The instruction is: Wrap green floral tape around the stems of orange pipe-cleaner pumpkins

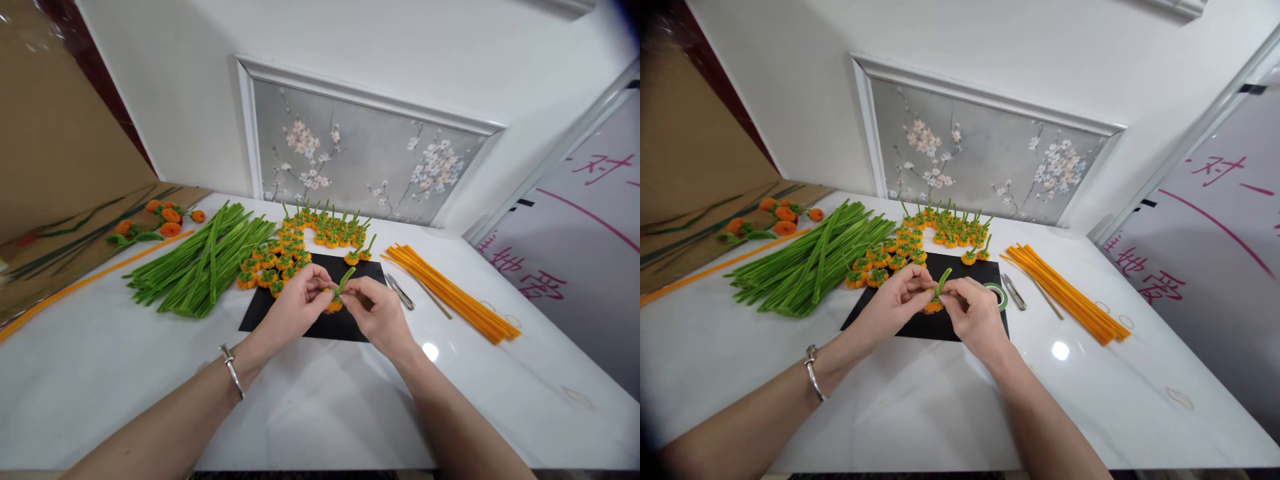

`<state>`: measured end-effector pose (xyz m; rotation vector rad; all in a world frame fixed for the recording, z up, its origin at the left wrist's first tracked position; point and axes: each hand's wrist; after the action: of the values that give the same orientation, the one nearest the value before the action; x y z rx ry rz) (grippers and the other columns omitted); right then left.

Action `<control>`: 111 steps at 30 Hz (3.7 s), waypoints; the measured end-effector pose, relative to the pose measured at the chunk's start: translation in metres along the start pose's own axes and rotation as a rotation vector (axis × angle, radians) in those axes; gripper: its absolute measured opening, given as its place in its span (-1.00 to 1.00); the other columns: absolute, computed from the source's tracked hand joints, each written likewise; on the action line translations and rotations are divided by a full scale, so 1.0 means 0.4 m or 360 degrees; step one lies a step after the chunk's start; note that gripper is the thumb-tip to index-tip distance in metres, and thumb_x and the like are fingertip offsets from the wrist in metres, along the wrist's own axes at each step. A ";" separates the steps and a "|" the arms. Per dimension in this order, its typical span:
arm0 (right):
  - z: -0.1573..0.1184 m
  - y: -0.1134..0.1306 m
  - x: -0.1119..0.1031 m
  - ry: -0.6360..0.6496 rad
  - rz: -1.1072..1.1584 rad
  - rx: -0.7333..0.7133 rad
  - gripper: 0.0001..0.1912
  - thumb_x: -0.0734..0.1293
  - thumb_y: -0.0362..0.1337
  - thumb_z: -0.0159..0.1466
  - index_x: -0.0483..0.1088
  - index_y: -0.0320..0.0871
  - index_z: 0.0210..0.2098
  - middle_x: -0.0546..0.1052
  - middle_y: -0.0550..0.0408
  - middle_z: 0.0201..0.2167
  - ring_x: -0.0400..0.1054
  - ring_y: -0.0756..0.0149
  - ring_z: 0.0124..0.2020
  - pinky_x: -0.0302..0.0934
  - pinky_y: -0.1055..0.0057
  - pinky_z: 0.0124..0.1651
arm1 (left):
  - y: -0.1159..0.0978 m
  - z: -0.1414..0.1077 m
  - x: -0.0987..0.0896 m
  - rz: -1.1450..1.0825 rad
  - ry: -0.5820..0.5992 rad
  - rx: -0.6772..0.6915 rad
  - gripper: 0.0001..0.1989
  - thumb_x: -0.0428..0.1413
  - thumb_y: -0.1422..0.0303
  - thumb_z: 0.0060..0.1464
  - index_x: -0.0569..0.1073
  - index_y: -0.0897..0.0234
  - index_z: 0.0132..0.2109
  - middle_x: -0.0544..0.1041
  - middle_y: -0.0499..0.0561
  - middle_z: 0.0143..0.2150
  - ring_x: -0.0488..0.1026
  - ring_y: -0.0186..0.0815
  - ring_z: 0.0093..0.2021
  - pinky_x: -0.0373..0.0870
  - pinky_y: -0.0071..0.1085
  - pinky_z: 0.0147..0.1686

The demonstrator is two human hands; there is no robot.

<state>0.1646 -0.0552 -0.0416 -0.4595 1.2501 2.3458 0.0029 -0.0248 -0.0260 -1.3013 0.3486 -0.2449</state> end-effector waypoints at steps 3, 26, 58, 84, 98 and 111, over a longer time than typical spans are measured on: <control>0.001 0.003 -0.001 -0.0007 0.0011 -0.0029 -0.91 0.26 -0.37 0.24 0.43 -0.14 -0.33 0.46 0.12 -0.43 0.21 0.42 -0.52 0.13 0.46 -0.46 | -0.003 0.000 0.000 0.0050 0.0039 -0.0010 -0.92 0.09 0.38 0.05 0.34 0.30 -0.35 0.39 -0.09 -0.43 0.37 -0.42 -0.43 0.34 -0.49 -0.40; -0.002 -0.001 -0.002 0.0085 0.0032 0.0053 -0.91 0.26 -0.35 0.22 0.37 -0.13 -0.26 0.44 0.11 -0.41 0.33 0.37 -0.43 0.21 0.47 -0.40 | -0.001 0.003 -0.018 -0.0001 0.0244 -0.0192 -0.81 0.17 0.28 0.01 0.38 0.31 -0.39 0.31 -0.14 -0.50 0.25 -0.47 -0.50 0.19 -0.51 -0.47; 0.006 0.005 -0.024 0.0319 0.0575 -0.0004 -0.92 0.37 -0.27 0.20 0.54 -0.11 -0.37 0.42 0.09 -0.38 0.36 0.41 -0.43 0.30 0.45 -0.43 | -0.020 -0.002 -0.016 -0.0707 0.0374 -0.0696 -0.43 0.02 -0.11 0.06 0.42 0.40 -0.45 0.47 0.07 -0.54 0.51 -0.27 -0.48 0.45 -0.42 -0.44; 0.008 -0.003 -0.037 0.0019 0.0208 0.0169 -0.88 0.33 -0.26 0.19 0.45 -0.17 -0.43 0.35 0.17 -0.50 0.15 0.45 -0.55 0.04 0.47 -0.54 | 0.007 -0.002 0.002 -0.0155 0.0250 -0.0149 -0.77 0.14 0.32 0.09 0.45 0.35 -0.12 0.51 -0.01 -0.32 0.47 -0.37 -0.32 0.44 -0.41 -0.23; -0.002 0.014 -0.017 -0.0165 -0.0086 -0.0210 -0.89 0.22 -0.40 0.26 0.37 -0.14 -0.36 0.39 0.08 -0.39 0.30 0.38 -0.43 0.19 0.42 -0.44 | -0.002 -0.017 0.010 -0.0640 0.0328 -0.0408 -0.65 -0.01 0.09 0.20 0.28 0.15 0.04 0.51 0.03 -0.21 0.51 -0.35 -0.32 0.47 -0.40 -0.28; -0.006 0.008 -0.016 -0.0111 -0.0235 -0.0175 -0.89 0.22 -0.35 0.29 0.34 -0.12 -0.37 0.39 0.06 -0.37 0.31 0.33 -0.37 0.18 0.41 -0.40 | -0.007 -0.014 0.005 -0.0098 0.0242 -0.0022 -0.85 0.05 0.35 0.15 0.43 0.32 -0.19 0.48 -0.02 -0.32 0.47 -0.37 -0.32 0.47 -0.40 -0.22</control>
<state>0.1687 -0.0602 -0.0377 -0.4840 1.0234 2.2925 0.0027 -0.0314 -0.0248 -1.3119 0.4403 -0.3955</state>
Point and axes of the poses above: each hand's wrist, its own z-axis towards the middle knuckle, its own x-axis out of the palm, y = z × x
